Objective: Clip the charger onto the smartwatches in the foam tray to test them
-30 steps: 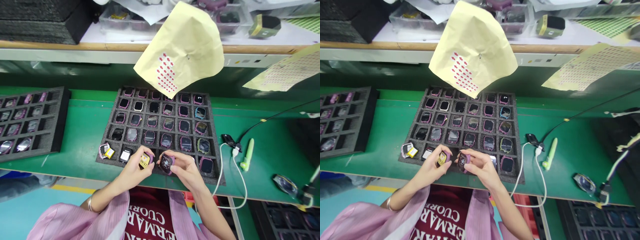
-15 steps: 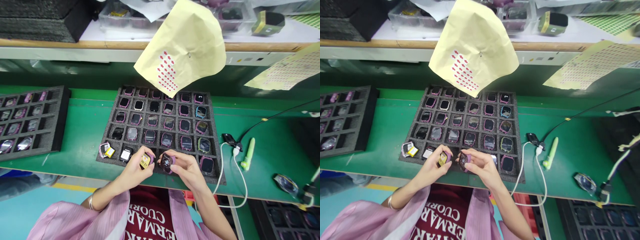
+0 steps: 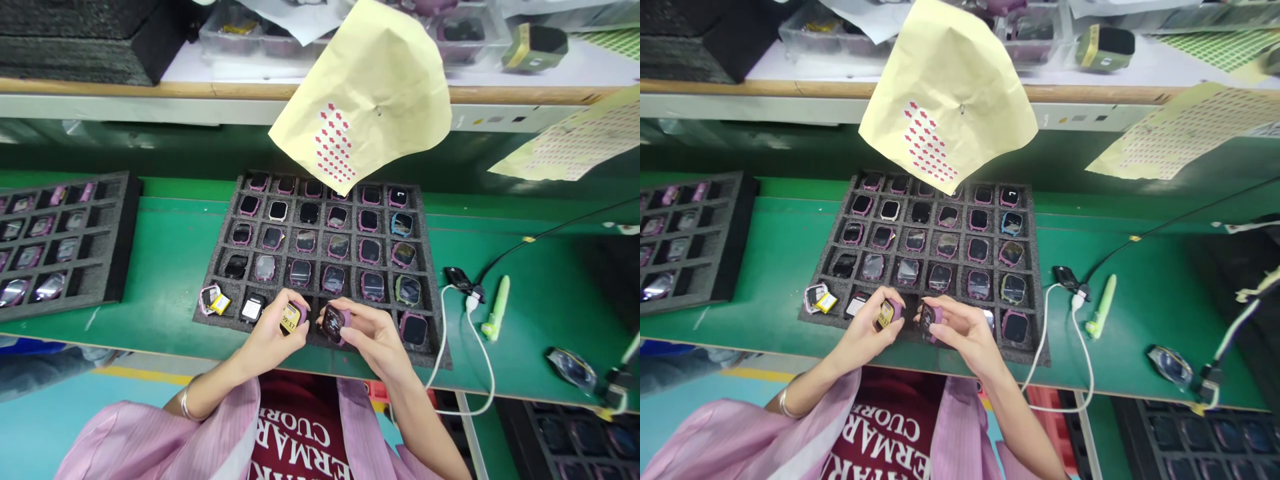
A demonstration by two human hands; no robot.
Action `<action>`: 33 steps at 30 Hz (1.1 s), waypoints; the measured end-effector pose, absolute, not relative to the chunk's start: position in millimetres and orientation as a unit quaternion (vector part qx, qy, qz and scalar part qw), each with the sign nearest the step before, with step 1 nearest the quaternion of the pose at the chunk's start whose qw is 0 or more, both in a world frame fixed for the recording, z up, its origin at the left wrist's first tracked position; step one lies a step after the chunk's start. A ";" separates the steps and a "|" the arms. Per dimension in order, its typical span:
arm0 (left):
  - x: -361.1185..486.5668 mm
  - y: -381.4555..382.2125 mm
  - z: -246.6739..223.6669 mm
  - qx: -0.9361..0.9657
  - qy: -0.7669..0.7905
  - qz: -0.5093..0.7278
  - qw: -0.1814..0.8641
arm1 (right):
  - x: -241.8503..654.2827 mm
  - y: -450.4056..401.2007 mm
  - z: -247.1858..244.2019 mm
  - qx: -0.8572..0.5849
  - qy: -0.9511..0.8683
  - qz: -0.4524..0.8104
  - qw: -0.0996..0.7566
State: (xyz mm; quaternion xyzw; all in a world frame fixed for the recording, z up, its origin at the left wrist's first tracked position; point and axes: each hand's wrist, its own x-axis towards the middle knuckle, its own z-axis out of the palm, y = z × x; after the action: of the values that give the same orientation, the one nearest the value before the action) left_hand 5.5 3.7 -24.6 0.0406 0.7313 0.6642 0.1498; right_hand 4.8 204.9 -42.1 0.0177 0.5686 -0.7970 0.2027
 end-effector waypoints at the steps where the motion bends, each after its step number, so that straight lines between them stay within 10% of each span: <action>1: 5.2 3.7 -24.7 0.034 0.728 0.668 0.150 | 4.8 204.8 -42.2 0.018 0.568 -0.797 0.203; 14: 12.3 -1.6 -14.7 0.084 0.707 0.697 0.089 | 6.7 208.0 -22.2 -0.085 0.526 -0.823 0.194; 33: 2.1 -13.8 -32.0 -0.014 0.500 0.815 0.292 | 8.5 205.7 -37.4 0.023 0.551 -0.808 0.207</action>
State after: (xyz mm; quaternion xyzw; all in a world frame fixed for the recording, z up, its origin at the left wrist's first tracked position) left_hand 2.1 -13.8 -32.0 -0.0135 0.4997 0.8155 0.2918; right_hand 8.5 205.7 -37.4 0.0230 0.5507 -0.8083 0.2069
